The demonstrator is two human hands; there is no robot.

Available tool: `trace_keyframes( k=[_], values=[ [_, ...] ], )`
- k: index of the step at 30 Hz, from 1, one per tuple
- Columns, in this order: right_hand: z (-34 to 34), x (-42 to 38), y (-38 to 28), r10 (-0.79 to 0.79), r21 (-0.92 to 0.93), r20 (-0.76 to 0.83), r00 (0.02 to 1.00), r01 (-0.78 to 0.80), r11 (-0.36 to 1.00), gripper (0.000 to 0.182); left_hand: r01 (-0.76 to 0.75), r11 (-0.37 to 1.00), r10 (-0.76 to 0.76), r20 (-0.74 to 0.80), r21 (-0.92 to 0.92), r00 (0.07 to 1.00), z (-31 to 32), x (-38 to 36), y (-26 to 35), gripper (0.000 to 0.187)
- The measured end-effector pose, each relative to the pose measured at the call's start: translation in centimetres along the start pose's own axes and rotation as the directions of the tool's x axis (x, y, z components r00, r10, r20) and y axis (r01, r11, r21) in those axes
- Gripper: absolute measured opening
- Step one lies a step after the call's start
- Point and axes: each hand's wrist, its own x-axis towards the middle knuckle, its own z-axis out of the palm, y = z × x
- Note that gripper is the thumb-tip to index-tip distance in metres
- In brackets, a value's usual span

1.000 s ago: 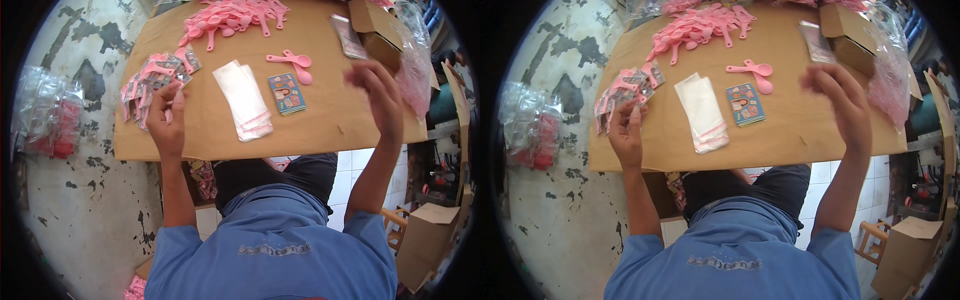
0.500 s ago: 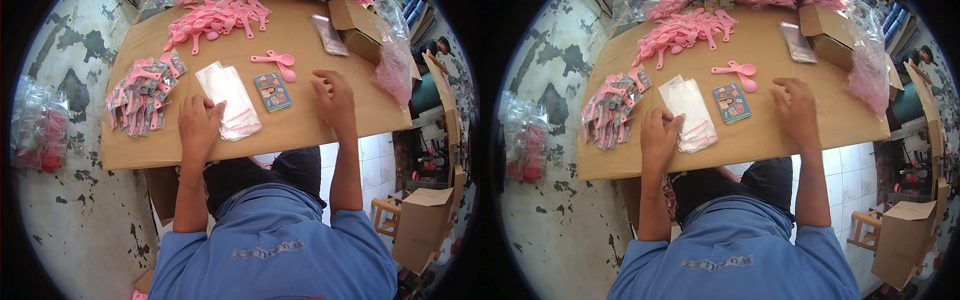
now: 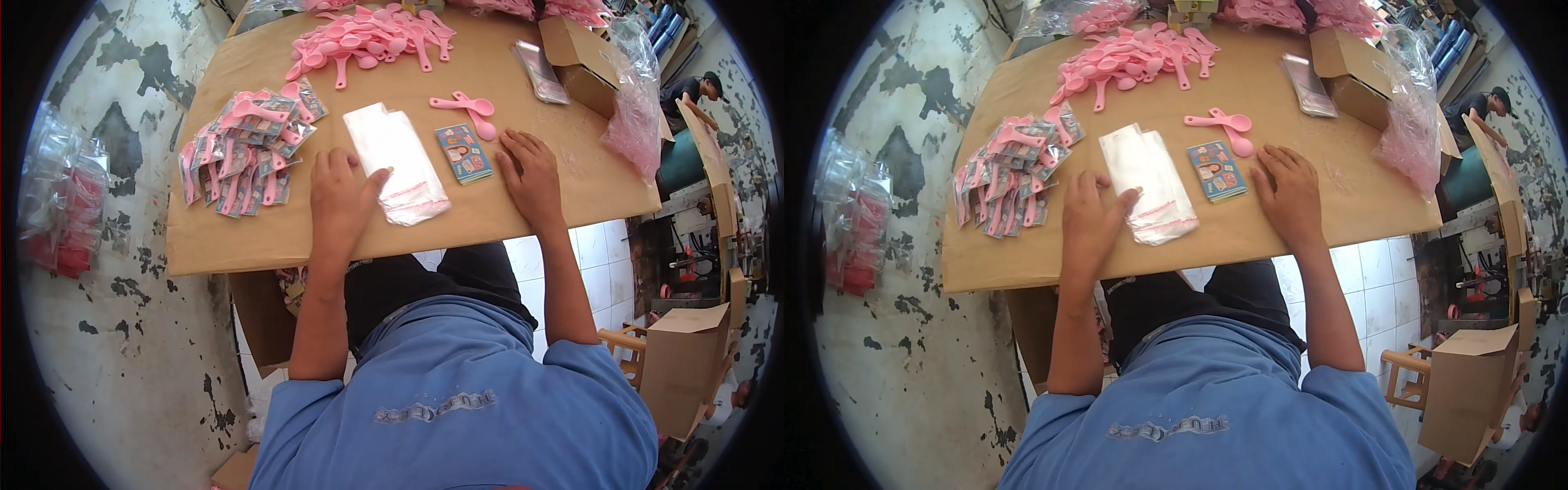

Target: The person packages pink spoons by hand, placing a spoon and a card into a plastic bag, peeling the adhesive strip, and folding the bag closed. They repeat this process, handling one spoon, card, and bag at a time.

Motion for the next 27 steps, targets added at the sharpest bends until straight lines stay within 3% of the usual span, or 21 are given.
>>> trace_keyframes(
  k=[16, 27],
  values=[
    [-0.3, 0.6, -1.0, 0.015, 0.025, 0.024, 1.0, -0.016, 1.0, 0.03, -0.045, 0.992, 0.042, -0.026, -0.115, 0.999, 0.1, 0.2, -1.7, 0.014],
    [-0.4, 0.7, -1.3, 0.044, 0.02, 0.054, 0.998, -0.045, 0.999, 0.032, 0.072, 0.953, -0.077, -0.006, -0.295, 0.997, -0.5, 0.3, -2.3, 0.014]
  ],
)
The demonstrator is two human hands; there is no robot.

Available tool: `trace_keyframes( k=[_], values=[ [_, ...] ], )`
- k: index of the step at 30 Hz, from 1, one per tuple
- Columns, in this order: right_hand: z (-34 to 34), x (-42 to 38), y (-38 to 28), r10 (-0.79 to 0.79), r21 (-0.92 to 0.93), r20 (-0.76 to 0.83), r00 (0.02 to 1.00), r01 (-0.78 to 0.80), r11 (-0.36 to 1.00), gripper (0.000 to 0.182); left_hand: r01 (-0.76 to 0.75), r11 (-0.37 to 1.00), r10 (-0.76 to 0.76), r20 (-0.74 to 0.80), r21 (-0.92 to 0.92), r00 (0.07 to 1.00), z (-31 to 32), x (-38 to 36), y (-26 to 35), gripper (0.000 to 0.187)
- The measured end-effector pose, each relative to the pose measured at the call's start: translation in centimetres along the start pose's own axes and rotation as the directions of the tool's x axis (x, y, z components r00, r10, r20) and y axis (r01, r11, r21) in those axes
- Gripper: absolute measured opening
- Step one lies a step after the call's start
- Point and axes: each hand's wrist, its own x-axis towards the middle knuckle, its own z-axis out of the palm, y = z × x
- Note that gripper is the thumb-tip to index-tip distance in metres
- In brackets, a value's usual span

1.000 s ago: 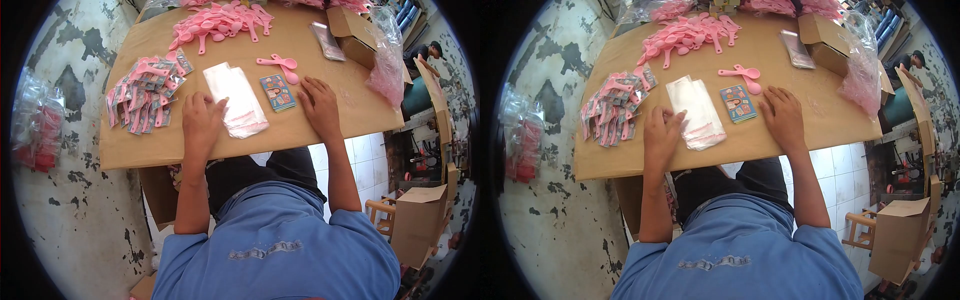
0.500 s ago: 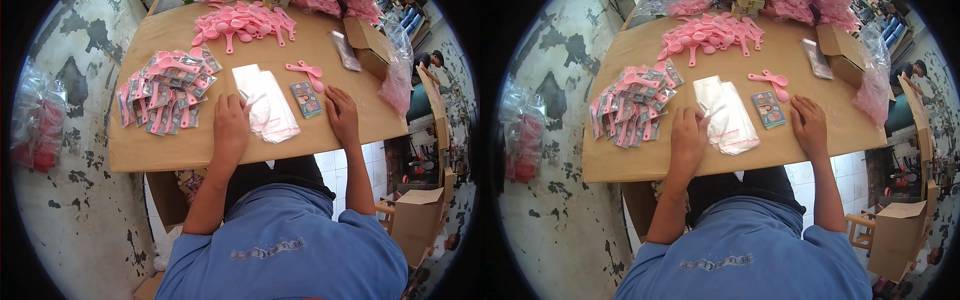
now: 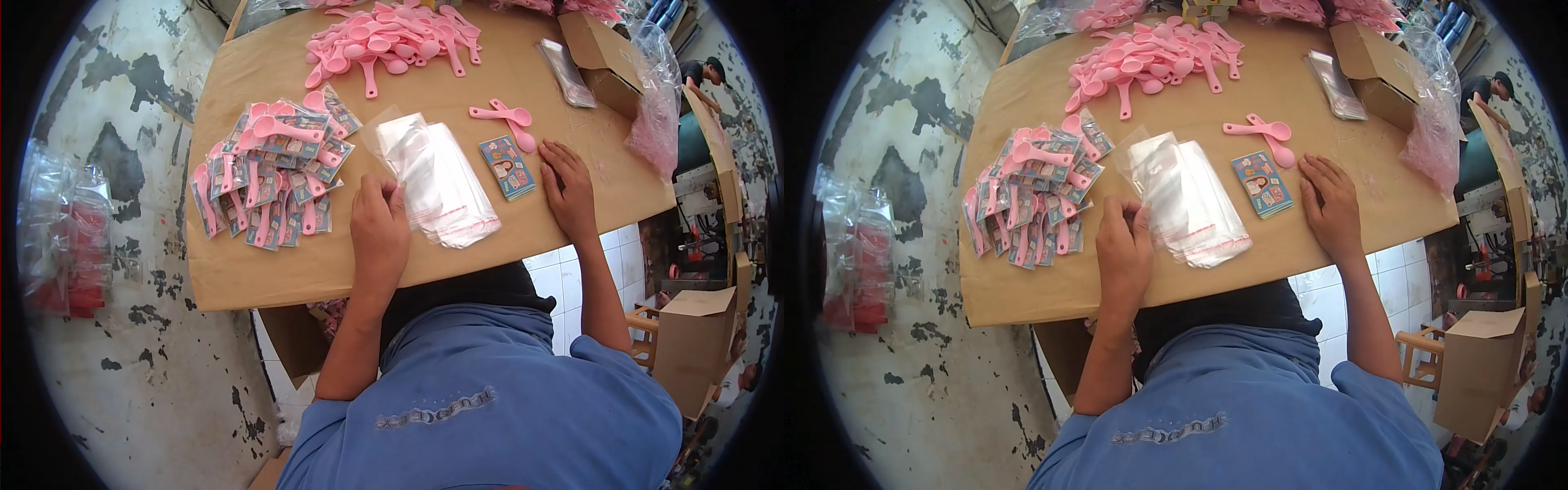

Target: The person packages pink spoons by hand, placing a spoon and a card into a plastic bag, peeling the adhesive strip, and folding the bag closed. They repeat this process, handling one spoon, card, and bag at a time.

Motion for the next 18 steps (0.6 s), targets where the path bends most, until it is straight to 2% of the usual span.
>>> trace_keyframes(
  k=[7, 10, 14, 18],
  values=[
    [0.0, 0.1, -0.4, 0.013, -0.014, -0.004, 1.0, -0.013, 1.0, 0.031, 0.11, 0.984, -0.106, 0.038, -0.142, 0.994, -0.3, -0.1, -0.3, 0.018],
    [0.1, 0.0, -0.3, 0.016, 0.0, -0.036, 0.999, -0.016, 1.0, 0.029, 0.18, 0.975, -0.171, 0.081, -0.131, 0.982, -0.9, 0.2, 1.1, 0.031],
    [0.2, 0.0, -0.3, 0.027, 0.006, -0.064, 0.998, -0.026, 1.0, 0.028, 0.185, 0.971, -0.179, 0.049, -0.149, 0.983, -0.8, 0.2, 1.4, 0.059],
    [0.0, 0.1, -0.3, 0.035, 0.03, -0.072, 0.997, -0.033, 0.999, 0.027, 0.196, 0.972, -0.192, 0.037, -0.132, 0.981, -0.7, 0.4, 1.3, 0.06]
  ],
)
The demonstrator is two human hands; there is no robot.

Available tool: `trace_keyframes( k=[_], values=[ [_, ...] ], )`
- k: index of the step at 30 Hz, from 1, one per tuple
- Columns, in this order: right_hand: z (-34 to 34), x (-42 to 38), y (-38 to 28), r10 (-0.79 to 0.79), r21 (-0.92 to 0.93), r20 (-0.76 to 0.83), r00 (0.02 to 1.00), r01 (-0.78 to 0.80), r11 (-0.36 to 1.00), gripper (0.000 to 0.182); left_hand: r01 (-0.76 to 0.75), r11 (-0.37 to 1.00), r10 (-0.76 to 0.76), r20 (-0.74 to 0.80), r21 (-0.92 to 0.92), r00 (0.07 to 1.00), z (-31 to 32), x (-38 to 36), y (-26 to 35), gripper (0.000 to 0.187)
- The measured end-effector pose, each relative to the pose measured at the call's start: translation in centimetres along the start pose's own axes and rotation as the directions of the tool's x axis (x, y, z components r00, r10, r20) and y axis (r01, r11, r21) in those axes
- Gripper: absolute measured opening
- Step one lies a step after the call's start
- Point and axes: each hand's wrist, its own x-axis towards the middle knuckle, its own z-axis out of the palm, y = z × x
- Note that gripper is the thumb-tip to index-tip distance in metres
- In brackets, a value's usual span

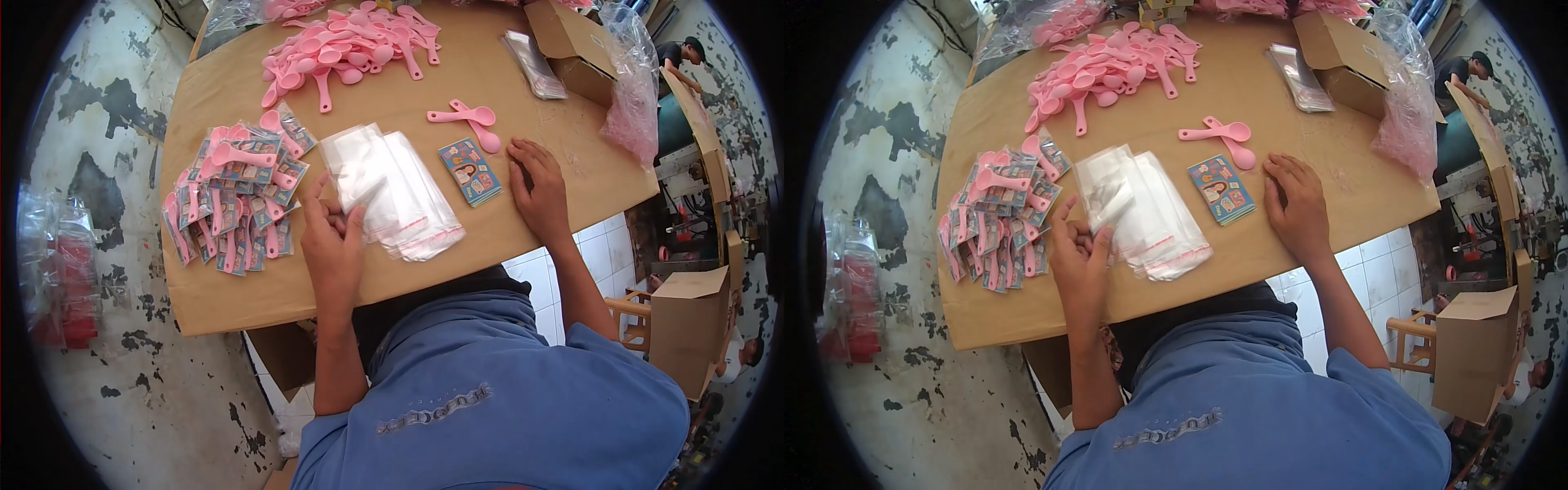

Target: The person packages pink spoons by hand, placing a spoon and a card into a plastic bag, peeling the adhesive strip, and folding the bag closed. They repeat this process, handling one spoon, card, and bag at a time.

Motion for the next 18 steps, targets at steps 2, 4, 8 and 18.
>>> trace_keyframes(
  k=[2, 4, 8, 18],
  values=[
    [0.0, 0.1, 0.1, 0.012, 0.021, -0.002, 1.0, -0.012, 1.0, 0.027, 0.046, 0.998, -0.046, 0.007, -0.043, 0.999, 0.0, 0.0, 0.2, 0.058],
    [0.0, 0.1, 0.4, 0.026, 0.039, 0.0, 1.0, -0.026, 0.999, 0.027, 0.063, 0.993, -0.062, 0.01, -0.098, 0.998, 0.1, 0.0, 0.1, 0.053],
    [-0.4, 0.0, 0.7, 0.043, 0.104, -0.005, 0.999, -0.042, 0.994, 0.031, 0.076, 0.983, -0.079, -0.012, -0.169, 0.997, 0.4, -0.1, 0.0, 0.051],
    [-0.7, -0.8, 1.9, -0.105, 0.098, 0.069, 0.992, 0.098, 0.99, 0.038, 0.087, 0.974, -0.106, -0.082, -0.209, 0.991, 1.5, -0.3, 0.6, 0.055]
  ],
)
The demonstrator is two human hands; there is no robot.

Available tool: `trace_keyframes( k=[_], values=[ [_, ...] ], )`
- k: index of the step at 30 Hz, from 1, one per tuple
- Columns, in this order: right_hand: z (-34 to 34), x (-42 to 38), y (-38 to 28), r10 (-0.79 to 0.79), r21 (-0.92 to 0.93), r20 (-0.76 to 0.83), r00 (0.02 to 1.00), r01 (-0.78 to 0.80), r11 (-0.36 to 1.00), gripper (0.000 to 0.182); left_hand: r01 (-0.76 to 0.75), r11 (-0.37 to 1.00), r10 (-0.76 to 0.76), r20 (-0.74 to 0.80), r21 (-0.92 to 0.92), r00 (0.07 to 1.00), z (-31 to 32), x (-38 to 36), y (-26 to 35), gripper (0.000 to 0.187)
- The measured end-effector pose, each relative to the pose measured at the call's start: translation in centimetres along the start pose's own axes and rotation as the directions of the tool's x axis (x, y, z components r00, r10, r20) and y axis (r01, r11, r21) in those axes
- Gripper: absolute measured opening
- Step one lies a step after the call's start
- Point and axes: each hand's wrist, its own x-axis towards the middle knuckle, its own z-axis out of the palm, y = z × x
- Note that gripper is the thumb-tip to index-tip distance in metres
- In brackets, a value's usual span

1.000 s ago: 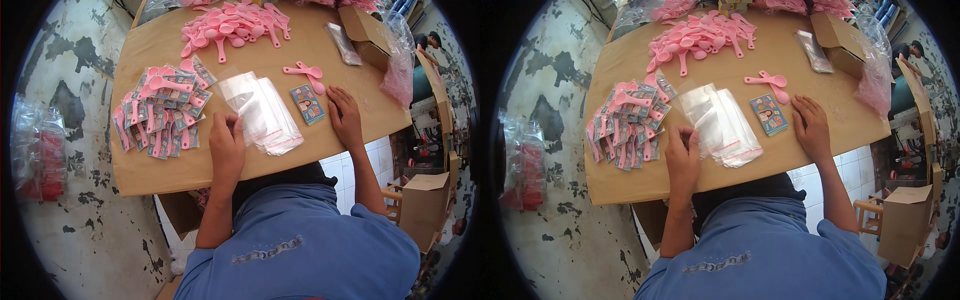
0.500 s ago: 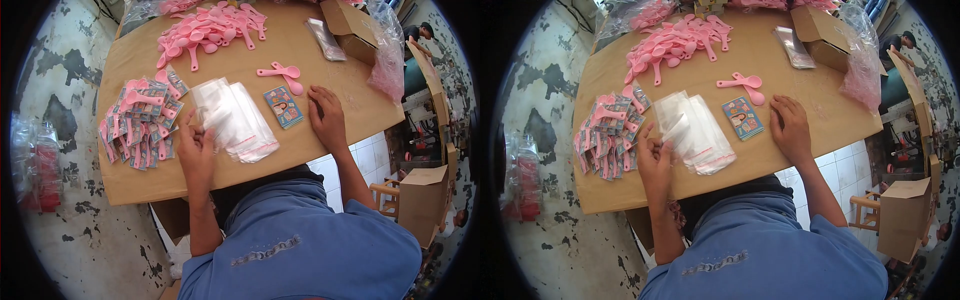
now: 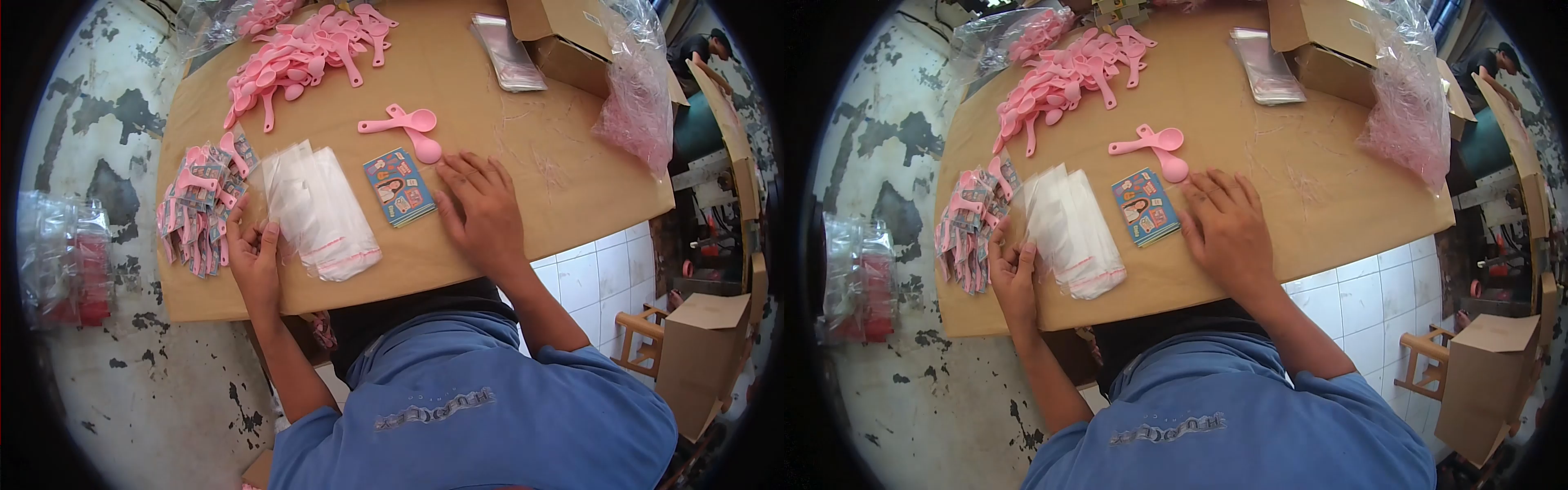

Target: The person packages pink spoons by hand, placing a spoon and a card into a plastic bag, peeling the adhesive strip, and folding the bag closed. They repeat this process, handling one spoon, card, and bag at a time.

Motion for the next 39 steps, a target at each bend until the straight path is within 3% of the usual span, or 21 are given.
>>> trace_keyframes(
  k=[14, 20, 23, 24, 26, 29, 31, 33, 35, 36, 37, 39],
  values=[
    [-0.3, -0.3, 1.0, 0.057, 0.048, -0.027, 0.998, -0.056, 0.997, 0.037, -0.034, 0.999, 0.033, 0.028, 0.008, 0.999, -0.2, -0.3, -0.4, 0.057],
    [-3.7, 0.8, 3.7, 0.232, -0.273, -0.018, 0.973, -0.228, 0.935, 0.043, 0.047, 0.998, -0.05, 0.055, 0.05, 0.997, -0.4, 0.2, -0.2, 0.056],
    [-5.1, 1.3, 10.0, 0.143, -0.044, -0.159, 0.977, -0.151, 0.987, 0.047, 0.074, 0.995, -0.077, 0.048, 0.061, 0.996, -0.4, 0.2, 0.4, 0.057],
    [-6.1, 1.7, 10.2, 0.203, 0.176, -0.153, 0.967, -0.176, 0.969, 0.047, 0.079, 0.995, -0.083, 0.058, 0.054, 0.995, -0.5, 0.2, 0.5, 0.058],
    [-9.0, 2.7, 9.7, 0.309, 0.581, -0.103, 0.945, -0.195, 0.79, 0.048, 0.088, 0.995, -0.091, 0.077, 0.044, 0.993, -0.8, 0.3, 0.5, 0.059],
    [-11.2, 3.6, 10.2, 0.25, 0.911, -0.055, 0.967, -0.054, 0.41, 0.058, 0.098, 0.995, -0.1, 0.105, 0.029, 0.989, -1.2, 0.7, 0.5, 0.061],
    [-11.2, 4.1, 10.6, 0.205, 0.794, -0.067, 0.977, -0.072, 0.603, 0.068, 0.11, 0.994, -0.111, 0.123, 0.016, 0.986, -1.4, 0.8, 0.5, 0.062],
    [-11.1, 4.2, 10.5, 0.217, 0.56, -0.066, 0.974, -0.144, 0.816, 0.072, 0.112, 0.994, -0.112, 0.139, 0.006, 0.984, -1.6, 0.9, 0.5, 0.059],
    [-12.7, 4.3, 10.0, 0.082, 0.959, 0.103, 0.991, -0.12, 0.257, 0.075, 0.108, 0.994, -0.106, 0.147, -0.007, 0.983, -1.6, 0.9, 0.3, 0.055],
    [-13.3, 4.3, 9.7, -0.019, 0.986, 0.14, 0.99, -0.141, -0.092, 0.077, 0.101, 0.995, -0.098, 0.146, -0.014, 0.985, -1.5, 0.9, 0.2, 0.052],
    [-12.8, 4.2, 9.9, 0.068, 0.966, 0.149, 0.986, -0.16, 0.205, 0.08, 0.089, 0.996, -0.085, 0.144, -0.022, 0.986, -1.5, 1.0, 0.1, 0.049],
    [-11.5, 4.6, 10.7, 0.226, 0.669, 0.081, 0.971, -0.221, 0.71, 0.085, 0.083, 0.996, -0.079, 0.161, -0.015, 0.984, -1.9, 1.1, -0.2, 0.042]
  ],
)
